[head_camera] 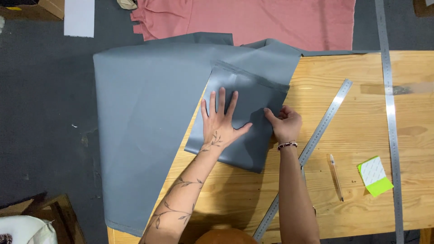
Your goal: The person measures and marks a large piece of gray fabric on a wooden table using a metal ruler and a pencil. They then use scissors to cut the fabric along the marked line. After cutting, the person folds the fabric and uses a roll of clear tape to secure the folded edge. They continue to measure and mark the folded fabric with the ruler and pencil.
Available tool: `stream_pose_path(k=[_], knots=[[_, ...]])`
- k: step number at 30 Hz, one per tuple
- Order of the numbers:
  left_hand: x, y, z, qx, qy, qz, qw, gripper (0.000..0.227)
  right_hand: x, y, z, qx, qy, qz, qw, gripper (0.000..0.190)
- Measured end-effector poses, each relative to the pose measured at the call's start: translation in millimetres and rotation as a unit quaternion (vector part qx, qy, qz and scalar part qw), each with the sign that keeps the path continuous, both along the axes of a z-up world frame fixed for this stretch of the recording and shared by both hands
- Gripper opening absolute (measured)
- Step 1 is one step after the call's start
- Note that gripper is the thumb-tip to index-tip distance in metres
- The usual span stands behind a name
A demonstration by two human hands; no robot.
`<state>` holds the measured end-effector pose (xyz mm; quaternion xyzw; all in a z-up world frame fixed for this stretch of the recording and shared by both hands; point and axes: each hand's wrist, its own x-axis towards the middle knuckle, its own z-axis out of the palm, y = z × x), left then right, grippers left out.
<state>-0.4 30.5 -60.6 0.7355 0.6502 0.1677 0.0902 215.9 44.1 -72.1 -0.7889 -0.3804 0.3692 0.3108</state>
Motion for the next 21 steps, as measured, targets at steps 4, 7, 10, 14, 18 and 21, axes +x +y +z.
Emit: stream_pose_path(k=[4,7,10,14,18,21], knots=[[4.6,9.0,-6.0,0.015,0.007,0.005,1.0,0.111,-0.2,-0.5,0.6,-0.003,-0.016,0.003,1.0,0.037],[5.7,11.5,-5.4,0.02,0.003,0.006,1.0,0.115,-2.6,1.0,2.0,0.017,-0.032,0.014,0.999,0.036],[5.8,10.3,1.4,0.007,0.0,-0.005,1.0,0.114,-0.5,0.2,-1.1,0.018,-0.067,0.026,0.997,0.04],[4.6,9.3,7.3,-0.016,-0.005,-0.015,1.0,0.116,0.5,0.5,-1.6,0.026,-0.077,0.027,0.996,0.038],[4.5,7.3,10.4,-0.033,-0.02,-0.02,0.999,0.116,3.1,1.1,-6.6,0.03,-0.063,0.029,0.997,0.033],[4.2,5.4,14.0,-0.041,-0.028,-0.022,0.999,0.115,0.3,-0.3,-0.5,0.025,-0.047,0.031,0.998,0.033]])
